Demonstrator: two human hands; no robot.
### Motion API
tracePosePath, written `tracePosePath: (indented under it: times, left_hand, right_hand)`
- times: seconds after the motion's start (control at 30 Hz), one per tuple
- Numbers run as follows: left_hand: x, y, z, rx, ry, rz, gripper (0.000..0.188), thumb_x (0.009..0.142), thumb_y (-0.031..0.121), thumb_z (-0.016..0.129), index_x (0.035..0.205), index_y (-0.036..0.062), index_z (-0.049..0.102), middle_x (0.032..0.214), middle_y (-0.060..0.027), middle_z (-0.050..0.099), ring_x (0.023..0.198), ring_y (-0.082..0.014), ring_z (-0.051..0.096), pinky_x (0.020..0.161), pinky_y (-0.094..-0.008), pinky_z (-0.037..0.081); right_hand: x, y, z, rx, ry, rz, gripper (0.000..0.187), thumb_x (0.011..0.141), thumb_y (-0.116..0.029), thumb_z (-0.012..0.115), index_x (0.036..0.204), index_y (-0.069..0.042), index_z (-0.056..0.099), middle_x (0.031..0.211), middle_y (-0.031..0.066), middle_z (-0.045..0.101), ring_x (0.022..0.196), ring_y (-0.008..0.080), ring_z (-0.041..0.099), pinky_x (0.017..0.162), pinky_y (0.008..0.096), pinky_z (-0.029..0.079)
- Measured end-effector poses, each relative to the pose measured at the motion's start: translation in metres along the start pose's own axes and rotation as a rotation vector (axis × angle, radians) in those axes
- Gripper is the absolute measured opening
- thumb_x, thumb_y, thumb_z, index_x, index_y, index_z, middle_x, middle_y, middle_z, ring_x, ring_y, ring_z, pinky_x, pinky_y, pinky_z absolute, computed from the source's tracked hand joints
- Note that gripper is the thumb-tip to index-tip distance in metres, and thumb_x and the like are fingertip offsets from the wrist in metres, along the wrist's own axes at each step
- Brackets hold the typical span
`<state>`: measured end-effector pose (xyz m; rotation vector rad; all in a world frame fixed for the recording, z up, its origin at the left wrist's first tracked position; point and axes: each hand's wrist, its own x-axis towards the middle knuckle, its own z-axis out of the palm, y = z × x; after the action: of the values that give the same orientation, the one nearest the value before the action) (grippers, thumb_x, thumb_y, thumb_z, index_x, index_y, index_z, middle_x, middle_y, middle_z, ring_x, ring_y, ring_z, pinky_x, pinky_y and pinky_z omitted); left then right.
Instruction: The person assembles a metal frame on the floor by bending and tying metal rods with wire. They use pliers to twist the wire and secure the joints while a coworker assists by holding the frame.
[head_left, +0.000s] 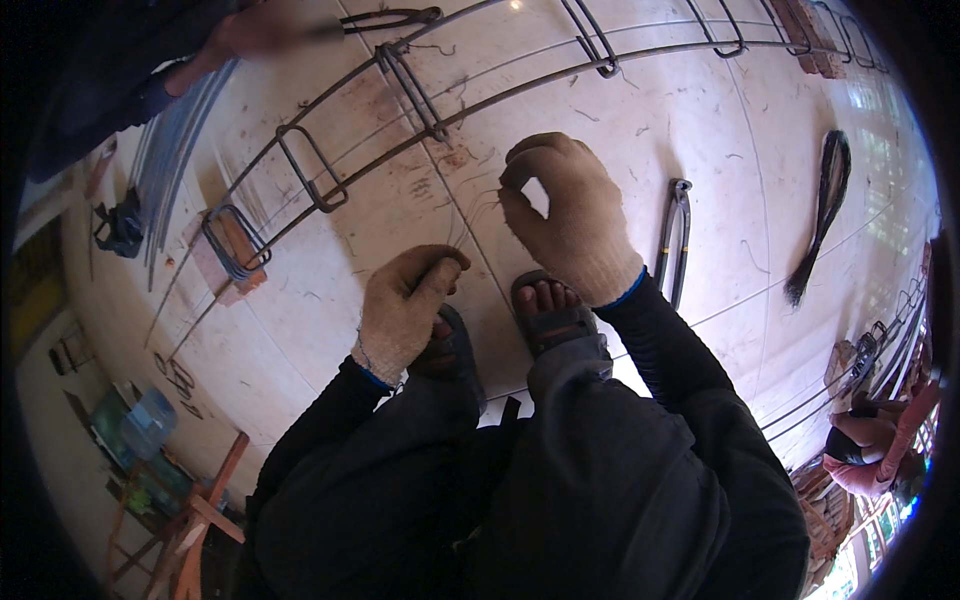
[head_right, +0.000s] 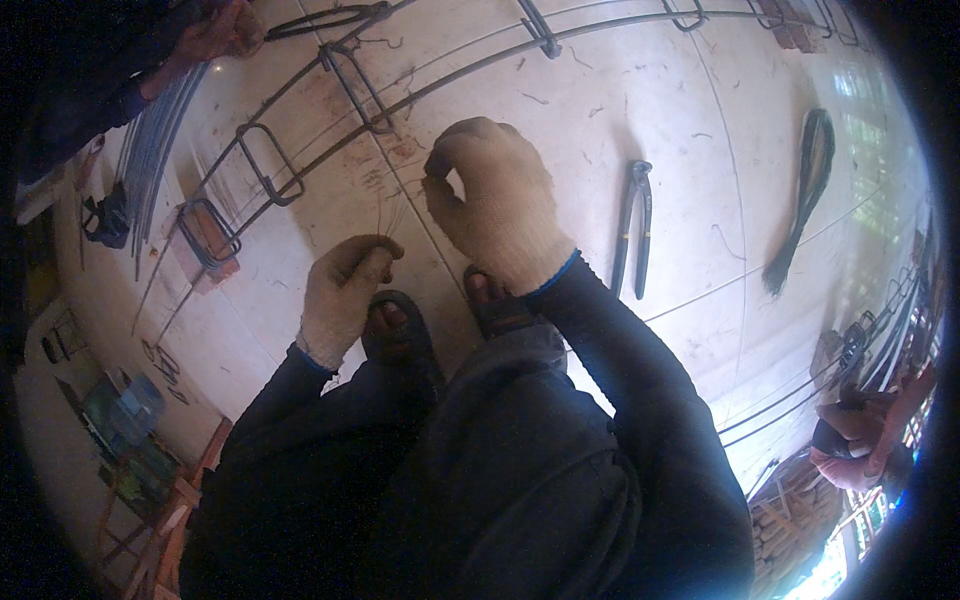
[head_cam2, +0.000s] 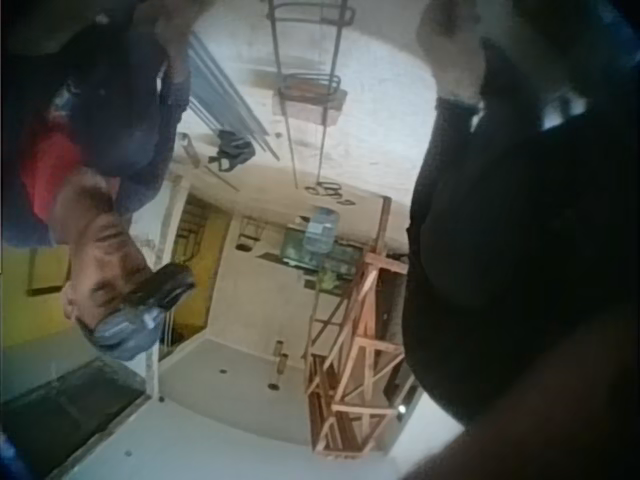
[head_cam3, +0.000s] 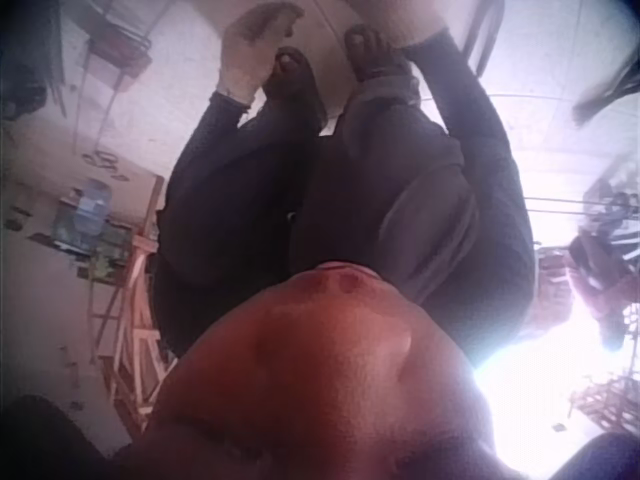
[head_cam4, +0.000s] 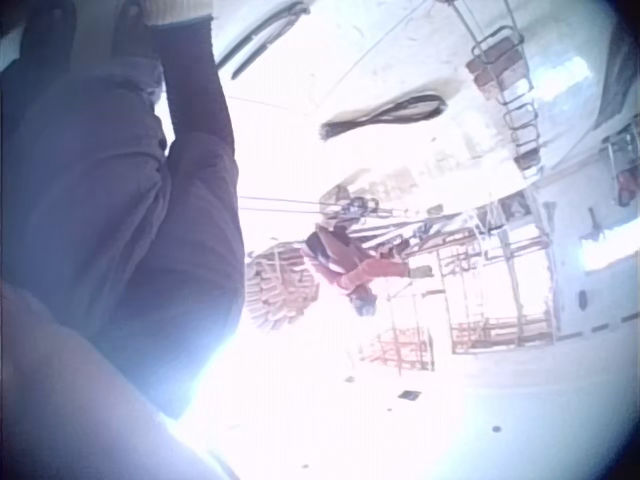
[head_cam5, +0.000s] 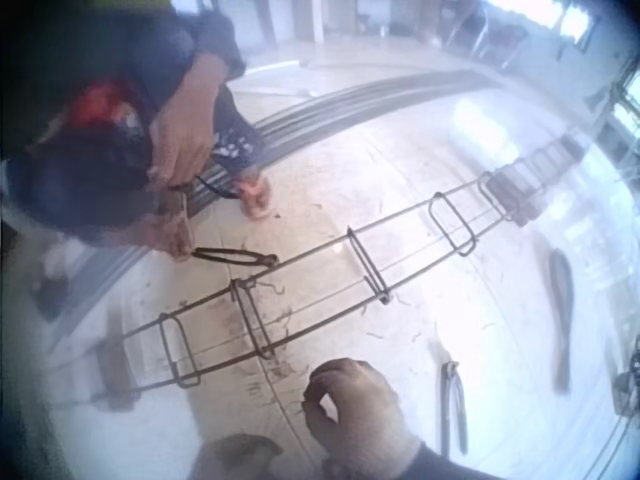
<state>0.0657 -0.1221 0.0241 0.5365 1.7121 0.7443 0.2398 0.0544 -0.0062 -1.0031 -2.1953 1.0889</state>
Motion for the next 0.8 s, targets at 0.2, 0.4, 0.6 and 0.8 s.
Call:
tracePosePath:
  times: [0.2, 0.4, 0.6, 0.8]
  left_hand:
    - [0.004, -0.009, -0.007, -0.054, -0.020, -0.067, 0.029, 0.113, 0.027, 0.064, 0.125, 0.0038, 0.077, 0.100, -0.0044, 0.071, 0.085, -0.0090, 0.067, 0.060, -0.0223, 0.056]
    - [0.001, -0.001, -0.005, -0.031, -0.103, -0.027, 0.029, 0.114, 0.028, 0.063, 0.123, 0.0039, 0.076, 0.101, -0.0038, 0.072, 0.092, -0.0091, 0.068, 0.064, -0.0232, 0.056]
    - [-0.002, -0.002, -0.004, -0.106, -0.146, -0.003, 0.036, 0.116, 0.034, 0.059, 0.128, 0.0033, 0.073, 0.107, -0.0053, 0.076, 0.091, -0.0108, 0.069, 0.069, -0.0246, 0.057]
    - [0.001, 0.016, 0.006, -0.158, -0.069, -0.059, 0.052, 0.121, 0.041, 0.047, 0.133, -0.0046, 0.067, 0.104, -0.0099, 0.072, 0.092, -0.0166, 0.068, 0.084, -0.0309, 0.057]
  right_hand:
    - [0.005, -0.001, -0.017, -0.002, 0.002, -0.220, 0.053, 0.081, -0.004, 0.086, 0.132, -0.009, 0.073, 0.136, 0.0143, 0.072, 0.120, 0.0381, 0.072, 0.102, 0.0477, 0.059]
    - [0.011, 0.006, -0.014, -0.134, -0.181, -0.415, 0.050, 0.078, -0.014, 0.093, 0.126, -0.011, 0.080, 0.115, 0.0099, 0.078, 0.108, 0.0336, 0.073, 0.096, 0.0488, 0.057]
    - [0.007, 0.011, -0.005, 0.028, -0.130, -0.354, 0.020, 0.084, -0.016, 0.089, 0.102, -0.011, 0.084, 0.092, 0.0077, 0.077, 0.092, 0.0321, 0.074, 0.088, 0.0462, 0.058]
    - [-0.003, -0.005, 0.006, 0.039, -0.245, -0.242, 0.017, 0.084, -0.016, 0.089, 0.098, -0.010, 0.083, 0.094, 0.0090, 0.078, 0.092, 0.0334, 0.073, 0.086, 0.0452, 0.058]
